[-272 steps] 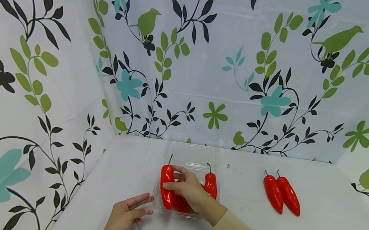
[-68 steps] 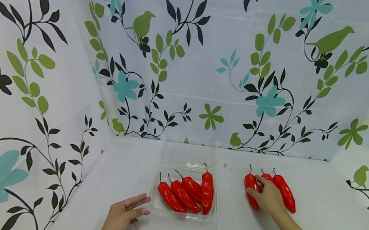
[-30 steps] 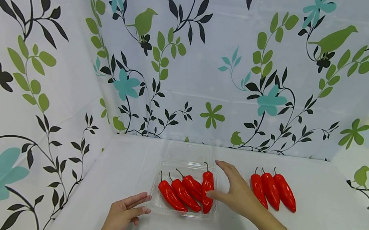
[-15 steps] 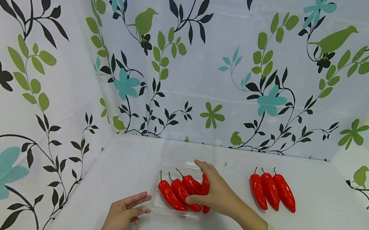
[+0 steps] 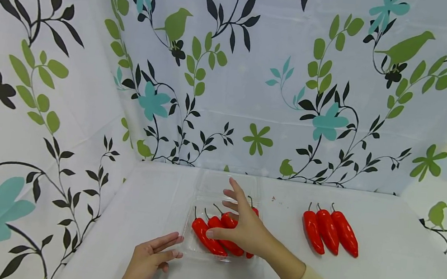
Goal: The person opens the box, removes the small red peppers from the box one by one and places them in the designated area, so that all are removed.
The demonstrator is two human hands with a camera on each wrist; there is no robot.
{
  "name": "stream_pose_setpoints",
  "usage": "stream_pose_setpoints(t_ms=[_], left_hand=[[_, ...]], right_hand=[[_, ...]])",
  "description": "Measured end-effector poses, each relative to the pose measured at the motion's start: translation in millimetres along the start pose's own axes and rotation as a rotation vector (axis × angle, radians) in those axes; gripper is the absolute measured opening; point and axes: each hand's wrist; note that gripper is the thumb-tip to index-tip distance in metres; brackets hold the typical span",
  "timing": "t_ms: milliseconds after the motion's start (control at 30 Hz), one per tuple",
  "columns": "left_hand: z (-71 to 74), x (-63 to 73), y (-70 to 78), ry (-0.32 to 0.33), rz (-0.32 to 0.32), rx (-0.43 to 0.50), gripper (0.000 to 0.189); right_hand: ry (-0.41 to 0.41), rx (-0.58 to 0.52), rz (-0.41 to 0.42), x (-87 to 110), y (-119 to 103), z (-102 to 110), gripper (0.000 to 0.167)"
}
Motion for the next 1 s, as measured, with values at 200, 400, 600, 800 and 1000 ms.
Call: stream_pose_setpoints(t_ms=[200,400,600,800,1000], left_hand=[[0.2,-0.7,0.6,-0.003,-0.003,0.006,0.049],[0.5,-0.8,-1.0,-0.002,-0.007,0.005,0.049],[0.7,-0.5,-1.6,-0.003,-0.011,0.016,0.049],[1.0,-1.2,-1.8,-0.009,-0.012,0.019,0.049],[1.2,-1.1,-2.6,-0.005,-0.007,0.018,0.049]], right_hand=[[0.081,-0.15,-0.015,-4.1,1,-5,0.116],[0.139,-0.139,-0.072,-7.9,10,-11,0.108],[0.068,-0.041,-0.138,-10.1,19,-17,0.101],[-0.008,0.03,-0.191,-10.7,25,-24,0.103],[-0.031,0.156,-0.206,-10.3,29,-29,0.108]])
Point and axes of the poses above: each hand's wrist, its own x-axis away from the middle knuckle, its own z-axis out of the back of the hand, y = z × x, and after that the axes turned 13 degrees about -x, right-handed
